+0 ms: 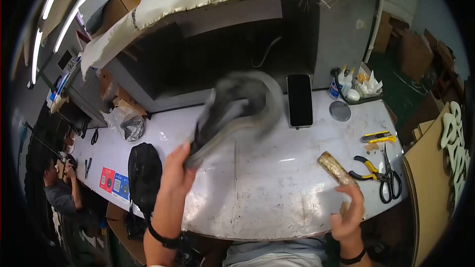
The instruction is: Fitting and securing a synthetic cover onto a bicycle saddle base using pliers and a smoothing tool.
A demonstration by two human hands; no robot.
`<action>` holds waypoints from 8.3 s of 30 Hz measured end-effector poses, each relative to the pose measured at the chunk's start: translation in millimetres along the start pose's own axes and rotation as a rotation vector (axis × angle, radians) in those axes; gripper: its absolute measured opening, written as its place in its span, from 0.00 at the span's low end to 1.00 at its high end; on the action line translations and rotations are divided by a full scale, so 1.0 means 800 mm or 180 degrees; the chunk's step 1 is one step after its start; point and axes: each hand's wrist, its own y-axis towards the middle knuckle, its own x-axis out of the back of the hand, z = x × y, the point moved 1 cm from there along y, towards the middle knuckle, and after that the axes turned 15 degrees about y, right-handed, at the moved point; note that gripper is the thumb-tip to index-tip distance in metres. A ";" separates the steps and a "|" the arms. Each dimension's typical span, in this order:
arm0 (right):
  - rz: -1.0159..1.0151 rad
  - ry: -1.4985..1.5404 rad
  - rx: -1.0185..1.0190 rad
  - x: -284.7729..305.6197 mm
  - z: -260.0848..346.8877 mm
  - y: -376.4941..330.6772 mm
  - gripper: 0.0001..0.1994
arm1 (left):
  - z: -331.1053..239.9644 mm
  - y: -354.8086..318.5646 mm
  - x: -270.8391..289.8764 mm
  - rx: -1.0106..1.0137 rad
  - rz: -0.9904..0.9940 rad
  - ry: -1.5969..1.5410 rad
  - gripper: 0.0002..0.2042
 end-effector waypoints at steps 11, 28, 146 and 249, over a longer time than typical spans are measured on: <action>0.0151 -0.0202 -0.0414 -0.014 0.011 -0.009 0.31 | -0.036 0.232 -0.104 0.0060 0.0373 -0.0143 0.25; 0.0069 -0.0254 0.0184 -0.026 0.030 0.015 0.26 | -0.011 0.248 -0.246 -0.3911 -0.1029 0.5156 0.10; 0.1992 -0.2274 -0.0405 -0.122 0.021 0.074 0.13 | 0.105 -0.194 -0.095 -0.2177 0.0410 0.6035 0.14; 0.3184 -0.2440 0.0782 -0.146 0.083 0.052 0.11 | 0.114 -0.233 -0.060 -0.2612 0.0892 0.3392 0.09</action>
